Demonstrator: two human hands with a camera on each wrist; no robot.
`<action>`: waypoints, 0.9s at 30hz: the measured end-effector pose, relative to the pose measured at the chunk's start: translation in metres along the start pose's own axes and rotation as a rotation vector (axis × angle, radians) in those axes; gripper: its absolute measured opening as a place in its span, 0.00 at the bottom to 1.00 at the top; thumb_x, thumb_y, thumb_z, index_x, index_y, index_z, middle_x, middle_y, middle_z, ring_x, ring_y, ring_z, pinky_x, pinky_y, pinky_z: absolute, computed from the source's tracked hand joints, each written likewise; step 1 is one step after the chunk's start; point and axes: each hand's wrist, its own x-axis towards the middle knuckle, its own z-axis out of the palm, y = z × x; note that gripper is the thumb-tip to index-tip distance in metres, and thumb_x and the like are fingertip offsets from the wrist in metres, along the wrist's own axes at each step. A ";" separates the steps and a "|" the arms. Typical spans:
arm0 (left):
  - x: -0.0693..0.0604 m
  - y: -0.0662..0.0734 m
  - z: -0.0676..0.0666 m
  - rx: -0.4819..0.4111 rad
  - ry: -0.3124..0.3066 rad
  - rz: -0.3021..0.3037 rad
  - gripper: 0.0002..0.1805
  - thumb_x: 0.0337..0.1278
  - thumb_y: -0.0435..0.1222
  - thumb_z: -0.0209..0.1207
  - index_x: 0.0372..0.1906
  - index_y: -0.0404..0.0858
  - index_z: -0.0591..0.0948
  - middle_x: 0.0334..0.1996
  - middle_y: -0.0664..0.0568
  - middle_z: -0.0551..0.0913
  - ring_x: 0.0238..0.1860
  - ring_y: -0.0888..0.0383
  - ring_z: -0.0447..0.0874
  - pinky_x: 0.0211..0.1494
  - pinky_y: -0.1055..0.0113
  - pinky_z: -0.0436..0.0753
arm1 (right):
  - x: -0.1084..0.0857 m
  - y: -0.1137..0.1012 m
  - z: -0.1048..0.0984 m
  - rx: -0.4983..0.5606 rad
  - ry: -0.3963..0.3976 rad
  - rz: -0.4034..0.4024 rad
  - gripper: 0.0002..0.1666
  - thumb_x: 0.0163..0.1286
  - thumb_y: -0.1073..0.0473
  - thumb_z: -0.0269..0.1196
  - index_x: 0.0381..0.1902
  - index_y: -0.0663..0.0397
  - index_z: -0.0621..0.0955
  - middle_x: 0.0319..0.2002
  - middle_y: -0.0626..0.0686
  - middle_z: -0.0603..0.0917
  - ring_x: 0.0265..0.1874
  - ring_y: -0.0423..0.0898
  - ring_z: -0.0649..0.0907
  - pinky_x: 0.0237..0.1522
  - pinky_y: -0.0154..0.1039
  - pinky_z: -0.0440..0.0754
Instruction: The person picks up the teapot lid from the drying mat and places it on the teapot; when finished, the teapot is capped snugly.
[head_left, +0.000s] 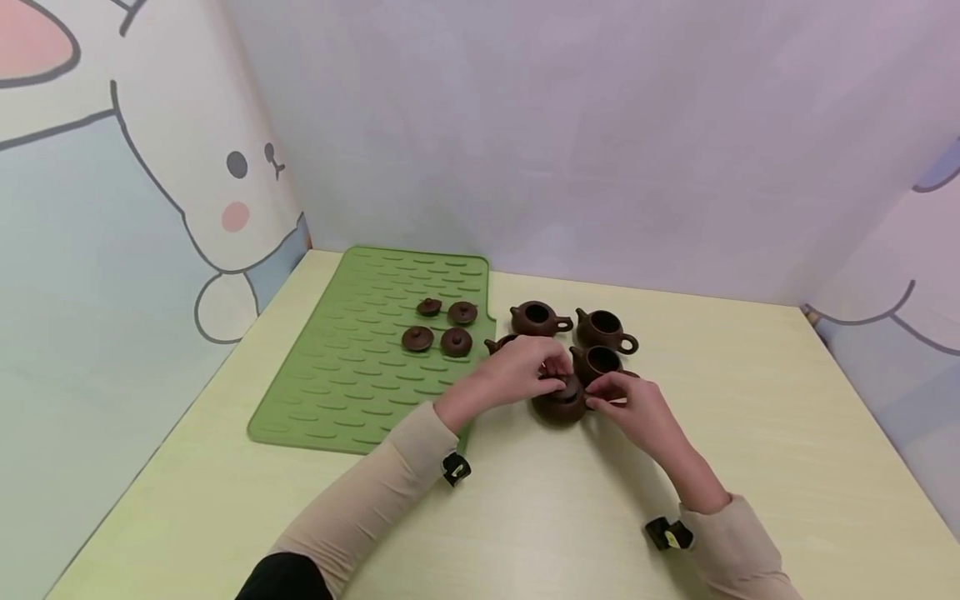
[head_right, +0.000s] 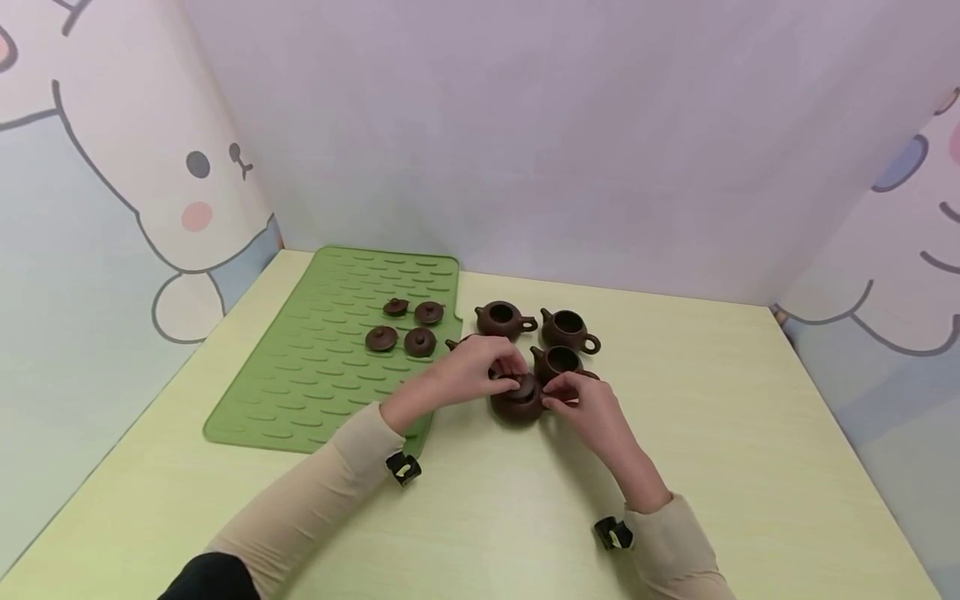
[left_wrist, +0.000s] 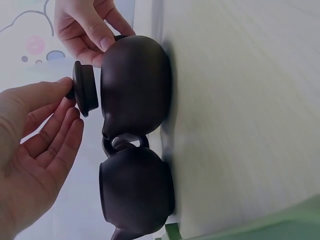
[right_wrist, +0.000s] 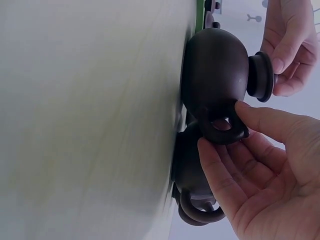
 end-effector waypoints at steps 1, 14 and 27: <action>0.000 0.000 0.001 0.005 0.001 0.001 0.07 0.62 0.36 0.66 0.44 0.43 0.84 0.40 0.56 0.86 0.41 0.64 0.83 0.45 0.78 0.80 | 0.000 0.000 0.000 0.001 0.000 0.000 0.07 0.65 0.62 0.69 0.40 0.57 0.85 0.38 0.54 0.89 0.41 0.53 0.89 0.35 0.30 0.83; 0.000 0.003 0.006 0.029 0.000 -0.028 0.06 0.62 0.37 0.66 0.44 0.45 0.85 0.41 0.57 0.85 0.40 0.66 0.82 0.45 0.79 0.80 | -0.001 -0.001 -0.001 -0.004 0.001 0.002 0.06 0.65 0.62 0.69 0.40 0.57 0.85 0.38 0.54 0.89 0.41 0.53 0.89 0.35 0.30 0.83; 0.000 0.005 0.008 0.056 0.002 -0.030 0.06 0.64 0.38 0.65 0.44 0.45 0.85 0.42 0.57 0.85 0.41 0.65 0.81 0.46 0.77 0.80 | -0.001 -0.001 -0.001 -0.009 0.001 -0.006 0.06 0.65 0.62 0.69 0.40 0.57 0.85 0.38 0.54 0.89 0.41 0.53 0.89 0.35 0.31 0.83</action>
